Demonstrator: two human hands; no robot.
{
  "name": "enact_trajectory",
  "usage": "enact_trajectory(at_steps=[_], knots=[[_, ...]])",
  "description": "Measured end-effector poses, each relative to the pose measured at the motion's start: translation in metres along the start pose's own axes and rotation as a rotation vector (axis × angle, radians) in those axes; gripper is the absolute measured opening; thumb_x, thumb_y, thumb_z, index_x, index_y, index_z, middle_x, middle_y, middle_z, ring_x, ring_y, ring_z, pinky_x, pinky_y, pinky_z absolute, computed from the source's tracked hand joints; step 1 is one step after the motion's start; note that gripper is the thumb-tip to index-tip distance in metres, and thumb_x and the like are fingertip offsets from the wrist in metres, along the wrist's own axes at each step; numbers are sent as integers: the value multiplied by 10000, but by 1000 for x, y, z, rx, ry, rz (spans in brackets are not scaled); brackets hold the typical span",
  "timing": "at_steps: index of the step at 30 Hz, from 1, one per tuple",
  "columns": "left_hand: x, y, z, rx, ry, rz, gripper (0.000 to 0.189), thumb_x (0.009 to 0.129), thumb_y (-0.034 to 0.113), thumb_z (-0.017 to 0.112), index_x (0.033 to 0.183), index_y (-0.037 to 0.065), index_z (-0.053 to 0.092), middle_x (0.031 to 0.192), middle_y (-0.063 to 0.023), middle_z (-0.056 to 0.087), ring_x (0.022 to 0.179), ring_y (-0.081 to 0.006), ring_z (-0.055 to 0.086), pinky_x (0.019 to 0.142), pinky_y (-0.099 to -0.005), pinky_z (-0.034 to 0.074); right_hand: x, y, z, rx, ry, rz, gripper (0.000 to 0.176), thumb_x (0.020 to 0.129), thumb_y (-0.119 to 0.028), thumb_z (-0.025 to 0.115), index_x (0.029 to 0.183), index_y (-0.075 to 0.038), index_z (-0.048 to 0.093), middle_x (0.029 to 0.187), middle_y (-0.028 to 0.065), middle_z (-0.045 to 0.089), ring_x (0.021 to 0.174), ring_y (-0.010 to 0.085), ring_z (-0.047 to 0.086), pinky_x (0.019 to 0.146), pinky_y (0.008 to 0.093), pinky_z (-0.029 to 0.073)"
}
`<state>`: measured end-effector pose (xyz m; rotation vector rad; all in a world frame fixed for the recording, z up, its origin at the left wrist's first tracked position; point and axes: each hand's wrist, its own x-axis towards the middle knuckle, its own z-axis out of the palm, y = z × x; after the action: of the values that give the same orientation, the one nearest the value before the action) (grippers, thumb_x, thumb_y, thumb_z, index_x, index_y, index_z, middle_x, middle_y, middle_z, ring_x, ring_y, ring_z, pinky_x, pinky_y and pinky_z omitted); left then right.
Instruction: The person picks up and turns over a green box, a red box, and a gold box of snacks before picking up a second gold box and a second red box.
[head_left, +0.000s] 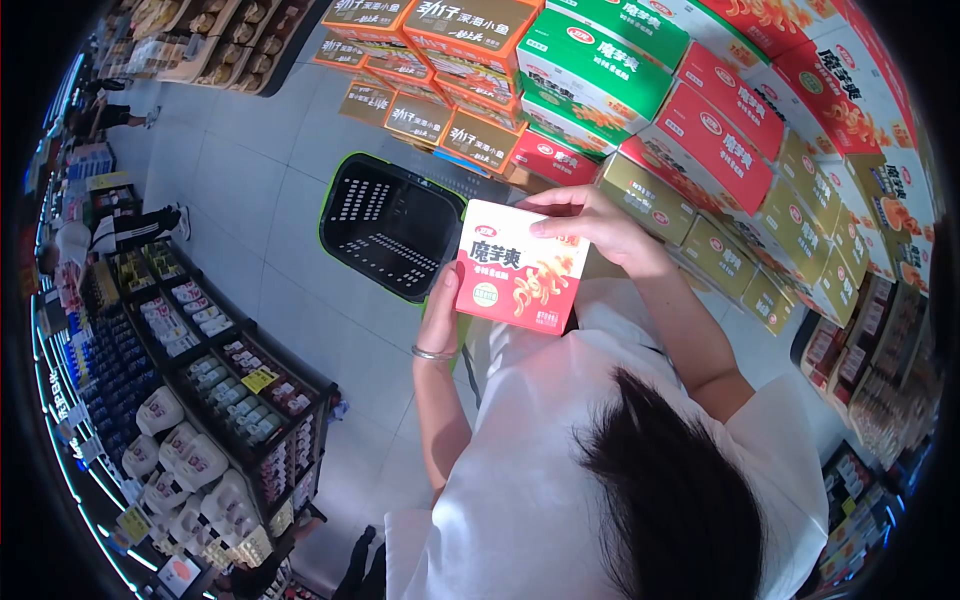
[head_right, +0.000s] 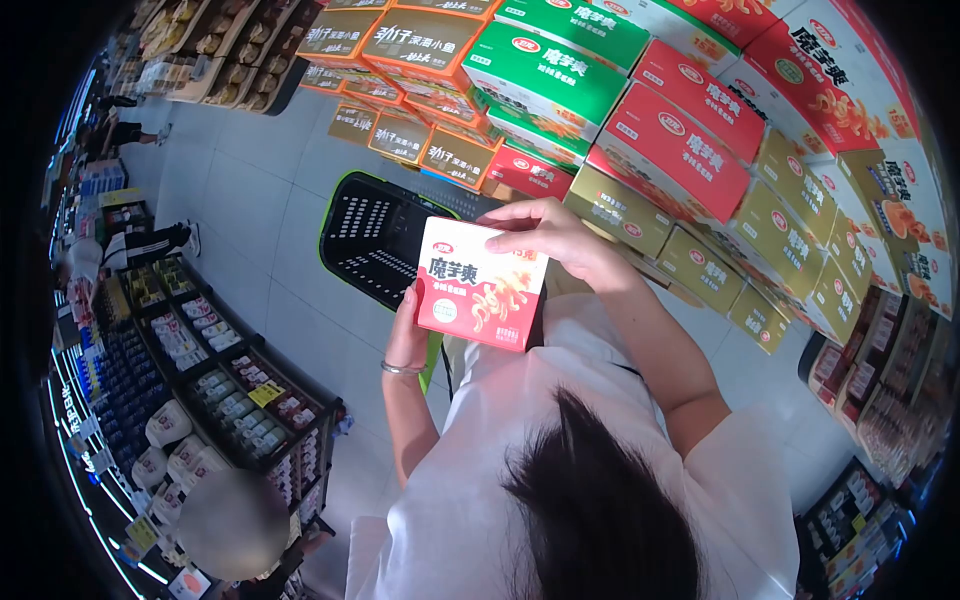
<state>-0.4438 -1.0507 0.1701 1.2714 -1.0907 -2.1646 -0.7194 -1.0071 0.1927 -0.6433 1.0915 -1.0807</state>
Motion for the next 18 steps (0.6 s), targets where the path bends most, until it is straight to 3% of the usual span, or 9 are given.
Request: enact_trajectory(at_steps=[7,11,13,14,15,17,18], knots=[[-6,4,3,-134,39,-7,784,1000,641,272,1451,14,411,1445,-104,502,1336,-230,455,1152,-424,267,-4,-4,2,94,71,-42,477,769,-150,806,1194,20,672,1088,111,709,1006,152,664,900,291,496],[-4,0,5,-247,2,16,765,1008,620,281,1468,18,381,1470,-102,478,1354,-230,438,1156,-425,268,0,16,-5,293,66,5,518,841,-147,722,1302,38,578,1119,129,699,1026,179,671,922,321,515],[-1,-8,4,-190,61,63,721,1013,583,326,1470,28,382,1475,-97,473,1367,-232,423,1155,-425,275,-7,18,2,663,-73,58,541,906,-185,638,1377,33,488,1125,131,696,1037,195,675,927,350,531],[-3,-11,3,-125,45,43,676,1015,540,372,1463,35,394,1467,-95,480,1371,-242,420,1151,-421,284,-18,17,5,643,26,138,517,942,-208,575,1387,27,456,1168,133,681,1048,202,675,909,368,551],[-3,-10,4,-128,47,44,676,1015,540,372,1463,35,394,1467,-95,480,1371,-242,420,1151,-421,284,-13,35,0,828,4,188,436,966,-287,576,1305,-13,557,1175,152,682,1042,232,685,928,369,545],[-2,-8,5,2,-99,39,664,1017,551,366,1370,2,488,1288,-125,622,1197,-185,522,1032,-329,349,-2,50,7,1214,-274,219,426,981,-303,558,1288,-9,563,1186,173,674,1028,239,690,914,384,565],[-4,1,11,11,-111,44,603,1020,503,398,1311,-11,519,1118,-128,687,1074,-161,553,960,-305,386,-4,42,15,1419,-557,170,438,996,-321,530,1290,2,560,1174,186,674,1048,250,683,898,391,582]])
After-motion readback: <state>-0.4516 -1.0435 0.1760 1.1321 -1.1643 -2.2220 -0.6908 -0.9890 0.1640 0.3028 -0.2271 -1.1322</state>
